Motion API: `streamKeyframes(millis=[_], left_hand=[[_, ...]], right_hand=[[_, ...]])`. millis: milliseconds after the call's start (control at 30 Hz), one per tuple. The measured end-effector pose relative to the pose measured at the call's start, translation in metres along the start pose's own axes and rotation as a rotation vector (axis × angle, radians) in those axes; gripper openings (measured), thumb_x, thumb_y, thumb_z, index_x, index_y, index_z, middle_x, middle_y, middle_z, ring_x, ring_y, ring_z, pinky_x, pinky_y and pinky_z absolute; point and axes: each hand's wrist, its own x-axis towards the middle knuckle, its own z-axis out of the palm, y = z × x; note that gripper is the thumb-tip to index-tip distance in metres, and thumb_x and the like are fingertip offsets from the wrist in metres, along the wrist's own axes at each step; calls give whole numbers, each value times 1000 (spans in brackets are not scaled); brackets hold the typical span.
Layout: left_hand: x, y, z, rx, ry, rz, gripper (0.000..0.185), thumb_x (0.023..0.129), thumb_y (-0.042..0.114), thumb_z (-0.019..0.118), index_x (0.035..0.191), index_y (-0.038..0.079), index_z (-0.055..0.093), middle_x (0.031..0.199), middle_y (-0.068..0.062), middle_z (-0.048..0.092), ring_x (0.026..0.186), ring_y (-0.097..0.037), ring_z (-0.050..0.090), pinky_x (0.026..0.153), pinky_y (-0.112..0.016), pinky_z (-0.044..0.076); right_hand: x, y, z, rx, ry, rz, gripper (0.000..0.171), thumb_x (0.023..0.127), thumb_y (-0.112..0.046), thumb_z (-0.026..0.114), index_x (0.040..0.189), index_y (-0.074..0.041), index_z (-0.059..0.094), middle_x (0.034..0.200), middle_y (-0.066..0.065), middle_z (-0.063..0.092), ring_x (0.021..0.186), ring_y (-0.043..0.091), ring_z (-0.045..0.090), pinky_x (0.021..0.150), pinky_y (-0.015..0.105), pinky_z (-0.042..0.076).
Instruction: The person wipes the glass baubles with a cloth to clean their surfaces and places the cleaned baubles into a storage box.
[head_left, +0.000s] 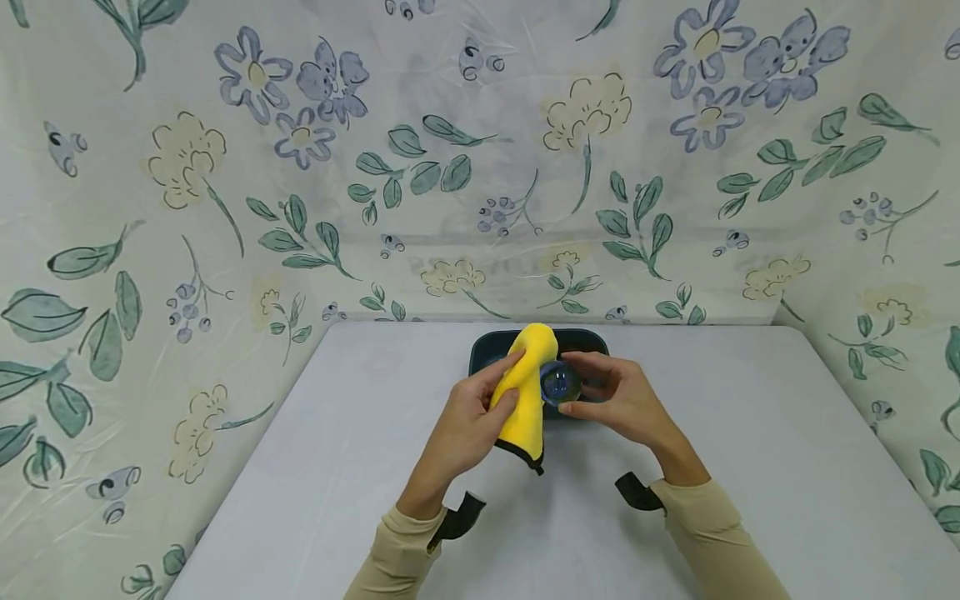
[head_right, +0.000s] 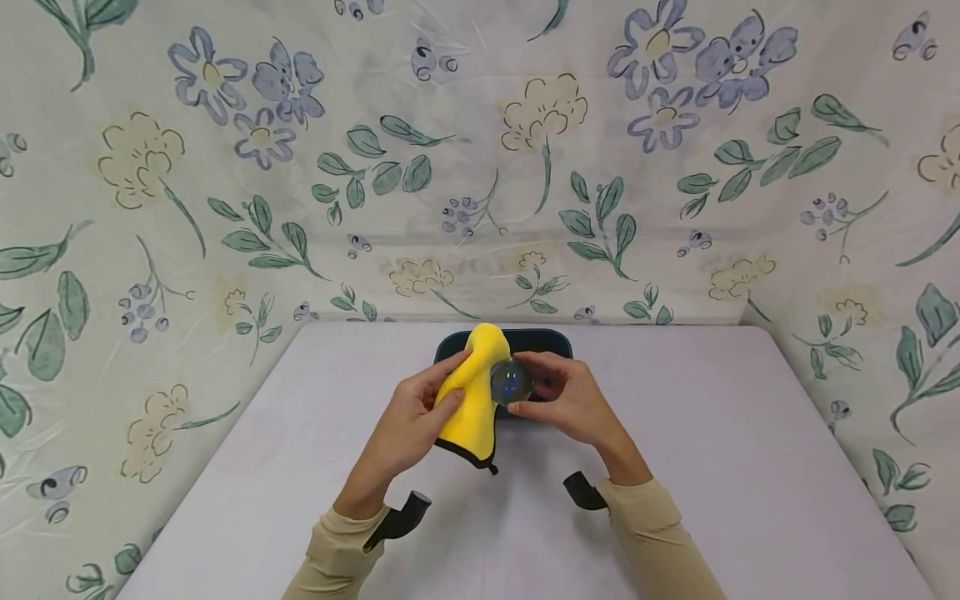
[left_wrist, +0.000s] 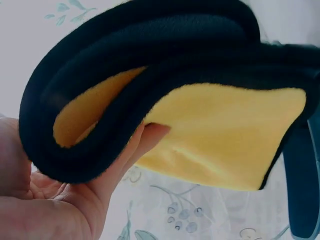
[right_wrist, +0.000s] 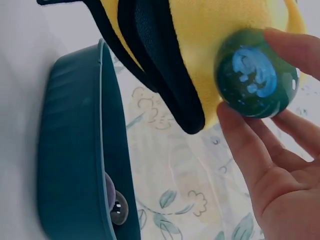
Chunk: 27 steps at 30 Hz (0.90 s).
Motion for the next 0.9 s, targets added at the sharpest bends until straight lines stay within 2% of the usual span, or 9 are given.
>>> streamKeyframes(millis=[167, 367, 567, 767, 900], left_hand=[[0, 0, -1, 21, 38, 20, 50, 104, 8, 55, 153, 14, 51, 130, -17, 66, 85, -19, 63, 74, -22, 60], [0, 0, -3, 31, 47, 35, 49, 104, 8, 55, 152, 13, 52, 128, -16, 67, 84, -19, 64, 74, -21, 59], [1, -1, -3, 43, 40, 50, 48, 104, 9, 55, 152, 13, 52, 126, -18, 68, 82, -18, 64, 72, -21, 60], [3, -4, -3, 52, 7, 45, 48, 105, 10, 54, 153, 11, 51, 129, -18, 67, 82, -17, 64, 72, -20, 60], [4, -6, -3, 56, -11, 50, 48, 105, 12, 54, 153, 10, 50, 127, -18, 67, 81, -17, 64, 72, -20, 59]], right_hand=[[-1, -2, 1, -25, -53, -20, 60, 81, -8, 86, 137, -4, 65, 136, 16, 65, 121, 29, 67, 99, 41, 60], [-3, -6, 4, 5, -78, -48, 57, 80, -7, 86, 134, -6, 68, 134, 15, 66, 115, 21, 67, 94, 37, 62], [-5, -9, 6, 59, -102, -76, 56, 81, -5, 85, 134, -5, 68, 135, 17, 63, 115, 27, 67, 90, 35, 63], [-5, -8, 6, 118, -112, -110, 56, 80, 0, 83, 134, -1, 67, 138, 20, 62, 112, 13, 69, 90, 32, 63], [-4, -7, 6, 172, -106, -132, 56, 80, 3, 82, 134, 3, 65, 137, 19, 63, 111, 12, 70, 91, 31, 62]])
